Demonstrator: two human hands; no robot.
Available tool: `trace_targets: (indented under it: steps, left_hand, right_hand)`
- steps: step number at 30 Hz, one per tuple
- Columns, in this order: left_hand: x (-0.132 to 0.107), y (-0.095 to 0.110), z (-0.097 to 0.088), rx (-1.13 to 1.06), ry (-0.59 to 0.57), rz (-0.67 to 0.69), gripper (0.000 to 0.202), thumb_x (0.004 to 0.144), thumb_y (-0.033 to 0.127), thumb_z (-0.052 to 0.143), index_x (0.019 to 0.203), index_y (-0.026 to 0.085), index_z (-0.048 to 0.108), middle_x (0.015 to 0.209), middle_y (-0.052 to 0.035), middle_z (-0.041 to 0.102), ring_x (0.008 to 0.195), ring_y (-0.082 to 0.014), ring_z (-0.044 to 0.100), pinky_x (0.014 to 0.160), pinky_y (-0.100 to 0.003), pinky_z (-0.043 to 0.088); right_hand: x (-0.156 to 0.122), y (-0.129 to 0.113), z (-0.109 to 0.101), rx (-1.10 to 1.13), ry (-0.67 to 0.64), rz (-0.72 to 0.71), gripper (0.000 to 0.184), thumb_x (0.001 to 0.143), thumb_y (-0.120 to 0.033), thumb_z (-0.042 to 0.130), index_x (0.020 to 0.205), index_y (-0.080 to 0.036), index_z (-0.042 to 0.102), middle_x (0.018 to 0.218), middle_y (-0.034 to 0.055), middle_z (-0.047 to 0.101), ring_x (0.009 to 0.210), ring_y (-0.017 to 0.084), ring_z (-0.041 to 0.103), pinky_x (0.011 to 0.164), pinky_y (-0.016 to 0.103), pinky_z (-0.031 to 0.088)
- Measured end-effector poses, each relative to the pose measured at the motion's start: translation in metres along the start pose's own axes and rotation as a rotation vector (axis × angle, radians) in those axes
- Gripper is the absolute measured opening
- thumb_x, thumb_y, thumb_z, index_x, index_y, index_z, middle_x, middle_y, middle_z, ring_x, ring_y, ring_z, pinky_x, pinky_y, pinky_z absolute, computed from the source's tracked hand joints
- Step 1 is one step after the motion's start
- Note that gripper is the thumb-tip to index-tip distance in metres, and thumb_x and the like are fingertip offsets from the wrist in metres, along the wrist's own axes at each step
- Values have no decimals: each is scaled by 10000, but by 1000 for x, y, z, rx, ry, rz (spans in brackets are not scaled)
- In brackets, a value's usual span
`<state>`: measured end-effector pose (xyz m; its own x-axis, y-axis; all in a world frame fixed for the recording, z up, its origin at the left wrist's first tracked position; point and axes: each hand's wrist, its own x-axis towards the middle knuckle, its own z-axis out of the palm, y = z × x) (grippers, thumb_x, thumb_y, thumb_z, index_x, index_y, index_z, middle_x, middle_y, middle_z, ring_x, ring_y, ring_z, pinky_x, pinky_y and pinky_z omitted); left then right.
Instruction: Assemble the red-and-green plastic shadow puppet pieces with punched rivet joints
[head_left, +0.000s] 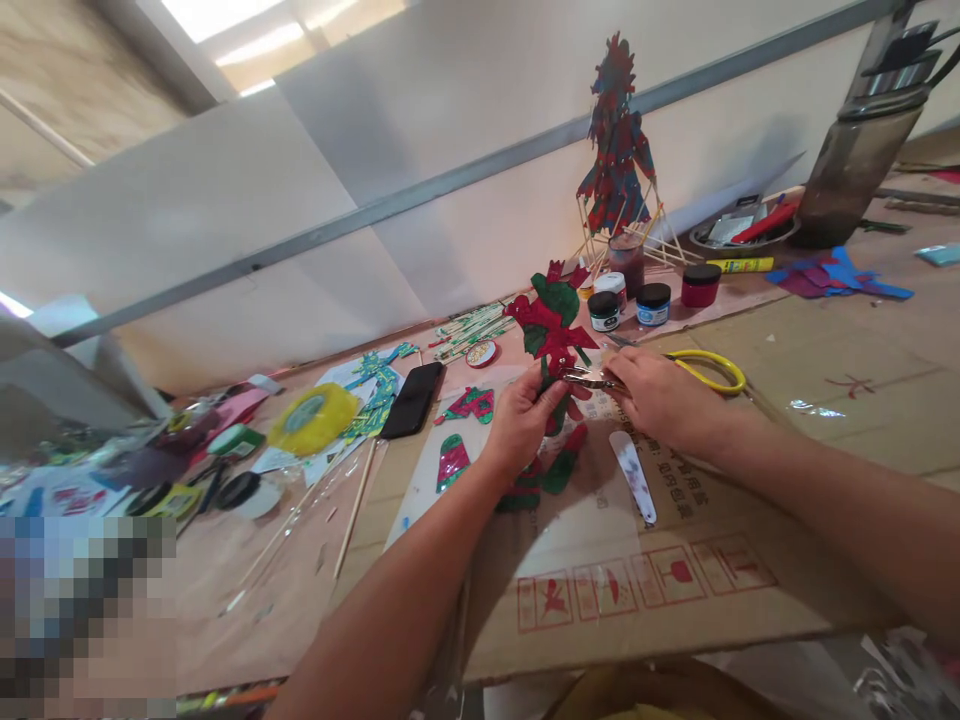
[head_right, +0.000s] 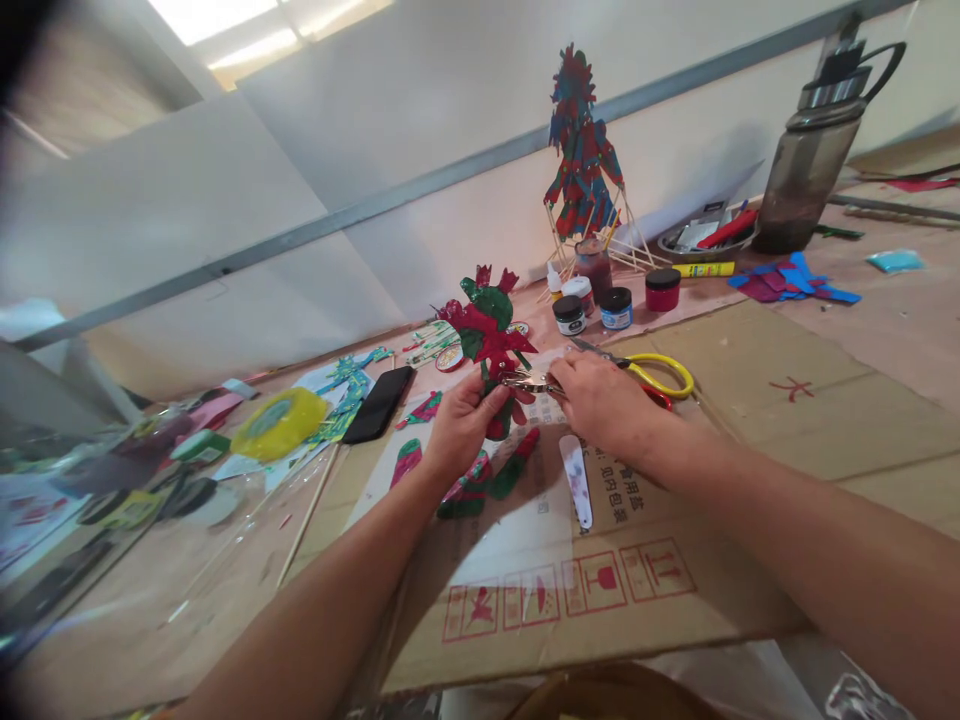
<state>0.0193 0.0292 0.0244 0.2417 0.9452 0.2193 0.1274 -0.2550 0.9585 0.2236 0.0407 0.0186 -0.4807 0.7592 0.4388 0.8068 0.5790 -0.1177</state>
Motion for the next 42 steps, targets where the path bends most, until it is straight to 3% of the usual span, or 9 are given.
trace_targets:
  steps: [6,11,18,24,27,29,32,36,42]
  left_hand:
    - [-1,2,2,-125,11,-29,351,843,459,701,1018,156,673,696,-30,713,538,-103,592,437,-189,359]
    - [0,-3,1,-213,74,-33,381,839,443,712,1095,188,592,763,-26,733,527,-109,614,415,-186,341]
    - [3,-9,1,-386,50,-17,276,873,414,680,1047,221,588,861,-41,760,616,-138,673,556,-241,484]
    - [6,2,12,-604,340,-59,229,744,293,811,879,204,649,897,-9,746,803,-118,690,759,-224,518]
    - [7,7,17,-741,423,-111,291,660,228,867,837,213,638,834,40,713,744,-80,659,730,-188,508]
    - [6,9,20,-755,401,-126,308,637,242,885,815,201,636,798,44,694,706,-75,638,703,-188,504]
    - [4,10,25,-727,356,-123,320,631,283,891,793,179,636,780,31,681,688,-84,622,685,-210,498]
    - [3,10,24,-676,352,-140,314,625,277,887,776,170,633,735,38,652,617,-73,573,606,-218,442]
    - [5,16,8,-647,302,-167,309,653,345,843,788,176,623,722,32,644,638,-94,593,571,-228,410]
  right_hand:
    - [-1,4,6,95,78,-72,209,927,-117,461,1003,-141,654,1024,147,684,977,270,637,894,417,514]
    - [-2,8,2,118,25,-56,231,920,-123,455,1030,-138,658,1044,158,679,1001,296,629,896,438,516]
    - [-1,11,0,199,-3,47,213,894,-141,474,996,-161,659,1032,156,677,993,304,637,888,437,502]
    - [0,2,-4,565,43,186,171,919,-285,511,948,-199,655,975,101,706,909,272,647,836,404,500]
    - [2,-9,-3,865,26,295,225,899,-396,576,993,-208,655,977,67,716,899,246,658,830,381,511]
    - [3,-17,-2,1013,8,356,276,845,-419,645,1018,-204,654,999,63,725,914,242,668,836,377,522]
    - [5,-28,-2,1122,-13,400,269,770,-327,698,1004,-200,654,995,56,740,920,238,680,859,376,530]
    - [7,-30,-6,1118,-15,425,221,727,-215,669,947,-195,663,922,36,749,882,227,686,857,364,534]
    - [5,-17,-11,1039,-60,393,246,754,-194,633,993,-208,687,970,31,760,913,240,688,869,373,533]
